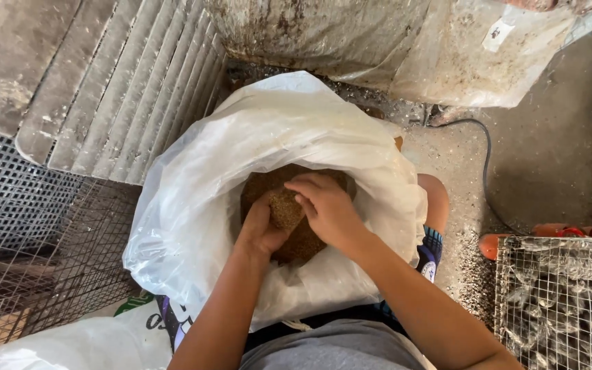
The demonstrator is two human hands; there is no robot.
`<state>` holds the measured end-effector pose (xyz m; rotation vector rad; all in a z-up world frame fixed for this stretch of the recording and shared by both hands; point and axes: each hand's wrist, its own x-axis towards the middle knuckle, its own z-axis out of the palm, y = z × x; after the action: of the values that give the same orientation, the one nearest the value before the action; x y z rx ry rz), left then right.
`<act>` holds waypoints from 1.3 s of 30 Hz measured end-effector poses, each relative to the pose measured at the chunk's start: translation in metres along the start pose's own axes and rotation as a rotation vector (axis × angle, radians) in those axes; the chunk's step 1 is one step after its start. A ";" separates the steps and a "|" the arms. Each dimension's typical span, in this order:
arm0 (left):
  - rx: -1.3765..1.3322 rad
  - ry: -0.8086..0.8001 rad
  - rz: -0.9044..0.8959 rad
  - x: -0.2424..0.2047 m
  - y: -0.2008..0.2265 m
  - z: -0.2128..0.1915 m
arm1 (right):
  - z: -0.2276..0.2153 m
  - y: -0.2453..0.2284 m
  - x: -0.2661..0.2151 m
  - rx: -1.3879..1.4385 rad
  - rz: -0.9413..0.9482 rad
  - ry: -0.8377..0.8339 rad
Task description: The person scoops grain from a large white sack and transfers it into a smaller white sack using both hands. The person repeatedly reaches into the larger sack, grabs handfuls of grain, and places them into the smaller sack.
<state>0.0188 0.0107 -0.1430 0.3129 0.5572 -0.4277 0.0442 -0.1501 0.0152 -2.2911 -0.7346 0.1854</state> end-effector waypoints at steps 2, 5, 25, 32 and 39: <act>0.053 0.081 -0.001 0.017 -0.003 -0.014 | 0.009 0.004 -0.001 -0.033 -0.074 0.037; 0.034 0.133 0.024 0.002 0.002 0.012 | 0.021 0.016 -0.008 -0.045 -0.105 0.072; -0.278 0.188 -0.014 -0.025 -0.002 0.062 | 0.032 0.017 -0.017 1.478 0.872 0.180; -0.288 0.148 -0.051 -0.034 -0.006 0.074 | 0.036 0.019 -0.014 1.779 1.071 0.181; -0.302 0.130 -0.075 -0.035 -0.008 0.074 | 0.052 0.032 -0.015 1.952 1.121 0.194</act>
<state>0.0210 -0.0152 -0.0646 0.0303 0.7521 -0.3910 0.0290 -0.1470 -0.0457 -0.4947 0.7634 0.7279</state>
